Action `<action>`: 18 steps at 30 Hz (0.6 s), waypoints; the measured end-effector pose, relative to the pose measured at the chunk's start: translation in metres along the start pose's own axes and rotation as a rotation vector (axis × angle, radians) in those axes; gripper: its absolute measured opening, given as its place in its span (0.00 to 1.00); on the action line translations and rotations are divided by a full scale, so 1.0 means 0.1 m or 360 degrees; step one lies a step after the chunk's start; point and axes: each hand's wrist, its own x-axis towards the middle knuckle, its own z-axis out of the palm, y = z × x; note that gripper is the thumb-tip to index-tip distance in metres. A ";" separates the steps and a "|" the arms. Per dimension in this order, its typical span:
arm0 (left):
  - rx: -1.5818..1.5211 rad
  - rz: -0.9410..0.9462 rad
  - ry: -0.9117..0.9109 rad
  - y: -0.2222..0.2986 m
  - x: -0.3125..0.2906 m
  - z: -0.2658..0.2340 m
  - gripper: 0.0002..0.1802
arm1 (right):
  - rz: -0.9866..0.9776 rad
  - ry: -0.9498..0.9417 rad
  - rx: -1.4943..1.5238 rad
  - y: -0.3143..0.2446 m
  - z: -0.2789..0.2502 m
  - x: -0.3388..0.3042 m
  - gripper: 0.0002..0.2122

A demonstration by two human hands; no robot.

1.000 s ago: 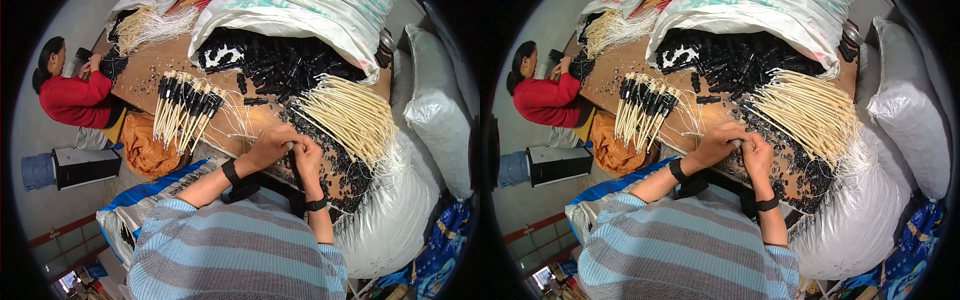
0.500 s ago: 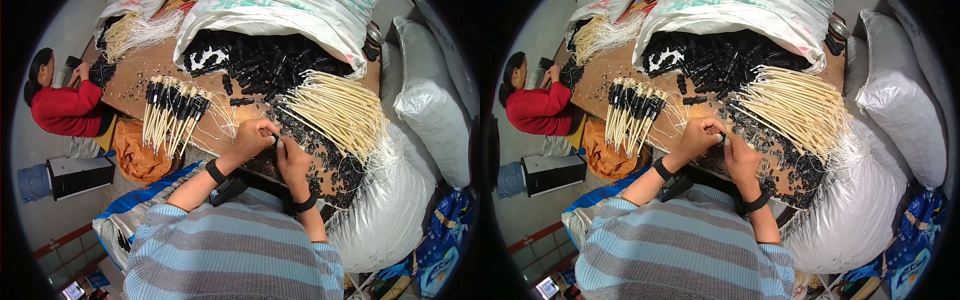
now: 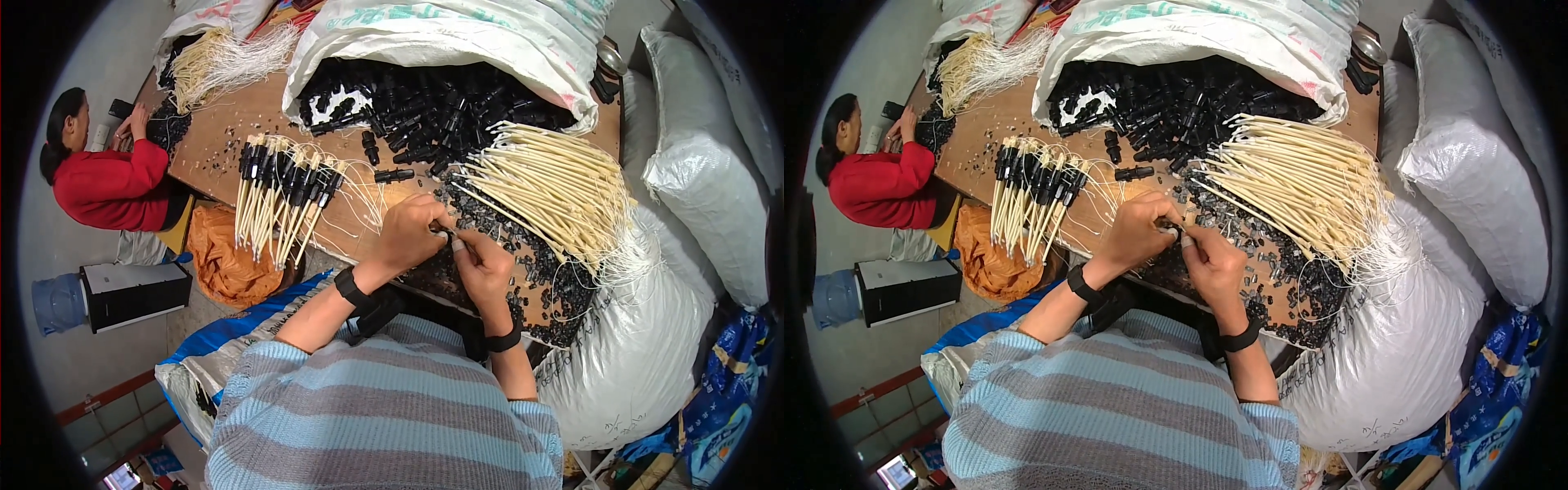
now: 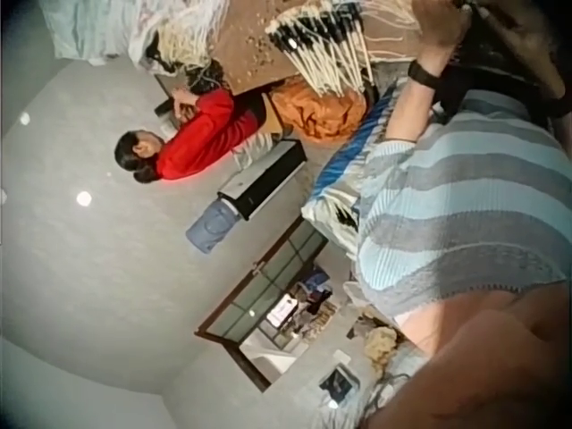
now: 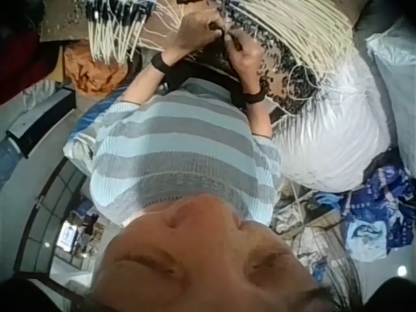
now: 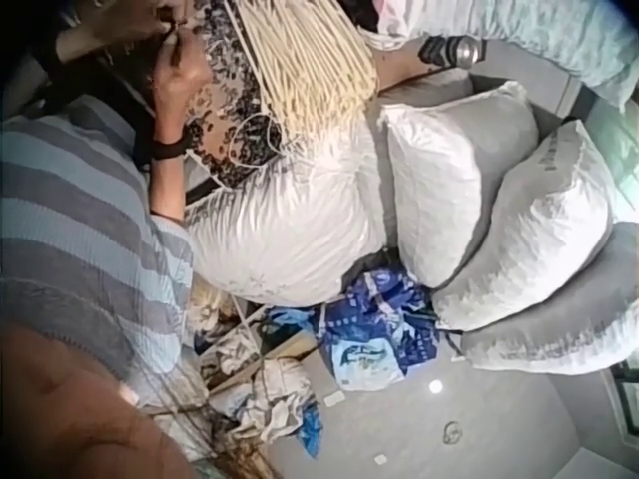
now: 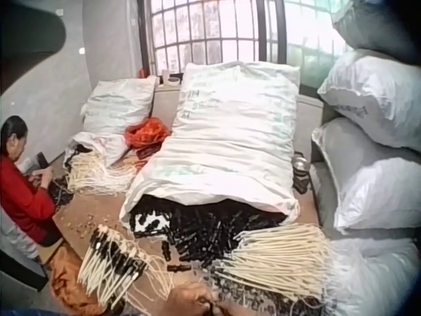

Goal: Assembling components by attaching white plastic tips to black wire bundles.

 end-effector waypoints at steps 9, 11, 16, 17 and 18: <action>-0.0036 -0.0044 0.0032 -0.03 0.01 -0.02 0.07 | 0.0447 -0.0235 0.0499 0.10 -0.07 -0.05 0.05; -0.0162 0.0417 -0.0115 0.00 0.09 -0.07 0.13 | 0.0704 -0.0174 0.0932 0.11 -0.14 -0.03 0.05; -0.0089 0.0132 -0.0640 0.12 -0.01 -0.05 0.23 | 0.0912 -0.0143 0.1984 0.08 -0.28 0.01 0.06; -0.0089 0.0132 -0.0638 0.03 -0.01 -0.03 0.23 | 0.0924 -0.0131 0.1813 0.04 -0.28 0.01 0.07; -0.0132 0.0218 -0.0543 -0.05 0.02 -0.01 0.23 | 0.0920 -0.0149 0.1555 0.08 -0.31 -0.01 0.11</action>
